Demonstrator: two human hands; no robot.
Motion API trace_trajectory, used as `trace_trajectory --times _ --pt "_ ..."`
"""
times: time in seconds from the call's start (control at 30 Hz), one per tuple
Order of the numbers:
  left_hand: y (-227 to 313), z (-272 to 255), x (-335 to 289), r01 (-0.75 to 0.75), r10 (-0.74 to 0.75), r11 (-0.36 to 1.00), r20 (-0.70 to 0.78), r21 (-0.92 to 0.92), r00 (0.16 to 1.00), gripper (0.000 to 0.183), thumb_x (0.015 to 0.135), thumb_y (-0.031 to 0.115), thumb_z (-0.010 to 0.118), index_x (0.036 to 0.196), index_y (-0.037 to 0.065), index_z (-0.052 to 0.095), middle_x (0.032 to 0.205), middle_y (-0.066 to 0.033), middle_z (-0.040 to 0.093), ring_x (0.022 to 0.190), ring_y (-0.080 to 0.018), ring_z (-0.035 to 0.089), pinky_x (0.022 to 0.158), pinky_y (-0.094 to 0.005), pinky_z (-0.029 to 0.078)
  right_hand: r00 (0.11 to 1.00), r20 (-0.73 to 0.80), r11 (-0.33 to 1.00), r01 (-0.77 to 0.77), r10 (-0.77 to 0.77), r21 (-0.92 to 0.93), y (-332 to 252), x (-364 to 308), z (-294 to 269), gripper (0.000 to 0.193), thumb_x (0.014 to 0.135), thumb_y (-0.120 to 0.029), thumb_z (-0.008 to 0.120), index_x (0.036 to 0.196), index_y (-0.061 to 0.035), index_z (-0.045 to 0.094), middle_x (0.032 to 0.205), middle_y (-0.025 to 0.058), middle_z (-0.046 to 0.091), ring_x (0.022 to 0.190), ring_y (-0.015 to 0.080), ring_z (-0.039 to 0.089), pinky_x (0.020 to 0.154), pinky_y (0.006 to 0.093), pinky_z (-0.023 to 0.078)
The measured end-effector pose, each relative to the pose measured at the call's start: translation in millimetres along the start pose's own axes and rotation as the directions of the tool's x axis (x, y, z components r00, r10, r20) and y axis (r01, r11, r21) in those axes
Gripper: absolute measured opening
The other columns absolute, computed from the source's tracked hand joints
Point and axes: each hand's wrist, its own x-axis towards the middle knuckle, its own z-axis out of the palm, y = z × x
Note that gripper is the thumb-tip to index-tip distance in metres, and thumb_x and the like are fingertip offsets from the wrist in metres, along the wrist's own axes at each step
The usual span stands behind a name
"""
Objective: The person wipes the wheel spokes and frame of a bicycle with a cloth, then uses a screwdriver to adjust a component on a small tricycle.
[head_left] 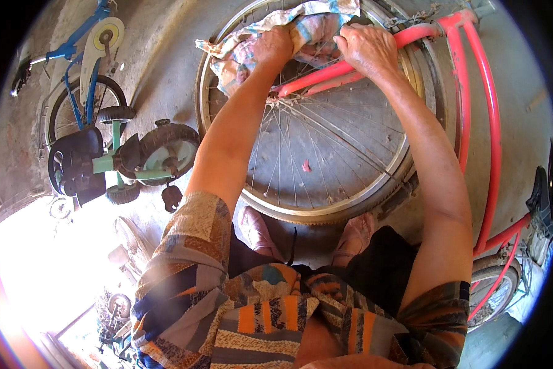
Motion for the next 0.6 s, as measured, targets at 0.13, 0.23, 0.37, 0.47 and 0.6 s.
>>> trace_trajectory --times 0.13,0.23,0.37,0.47,0.6 --pt "0 -10 -20 -0.056 0.055 0.995 0.012 0.084 0.998 0.035 0.091 0.034 0.047 0.109 0.011 0.067 0.103 -0.0208 0.067 0.096 -0.0377 0.065 0.081 -0.0486 0.052 1.000 -0.001 0.999 0.010 -0.010 -0.031 -3 -1 -5 0.028 0.084 -0.032 0.060 0.071 -0.0095 0.069 0.070 0.0126 0.068 0.068 0.0280 0.067 0.063 0.0403 0.051" --pt "-2 -26 -45 -0.159 0.147 0.975 0.086 0.158 0.985 0.032 0.093 0.031 0.044 0.107 0.015 0.067 0.098 -0.0195 0.068 0.090 -0.0380 0.066 0.075 -0.0483 0.053 0.998 0.054 0.999 -0.020 0.022 -0.043 -5 -1 -8 0.029 0.085 -0.033 0.058 0.072 -0.0090 0.069 0.070 0.0128 0.068 0.067 0.0283 0.067 0.063 0.0404 0.051" --pt "-12 -32 -68 -0.303 0.283 0.926 0.117 0.223 0.952 0.029 0.095 0.027 0.041 0.111 0.018 0.064 0.091 -0.0159 0.069 0.080 -0.0375 0.067 0.064 -0.0490 0.054 0.998 0.065 0.999 -0.006 0.008 -0.041 -7 -2 -10 0.030 0.086 -0.033 0.057 0.073 -0.0080 0.069 0.071 0.0137 0.068 0.068 0.0292 0.067 0.062 0.0410 0.051" --pt "-31 -26 -80 -0.420 0.416 0.873 0.068 0.250 0.907 0.026 0.094 0.026 0.044 0.113 0.019 0.061 0.083 -0.0144 0.067 0.069 -0.0346 0.067 0.053 -0.0457 0.053 0.999 0.043 1.000 -0.012 0.013 -0.027 -7 -1 -10 0.031 0.086 -0.032 0.057 0.071 -0.0081 0.069 0.070 0.0138 0.068 0.067 0.0297 0.067 0.063 0.0411 0.051" --pt "-57 -29 -65 -0.396 0.463 0.842 -0.111 0.366 0.879 0.019 0.088 0.024 0.055 0.100 0.012 0.063 0.078 -0.0122 0.063 0.063 -0.0300 0.065 0.051 -0.0425 0.053 0.999 0.034 1.000 -0.002 0.003 -0.014 -7 0 -11 0.030 0.086 -0.030 0.056 0.069 -0.0085 0.069 0.068 0.0142 0.067 0.066 0.0303 0.067 0.063 0.0412 0.051"
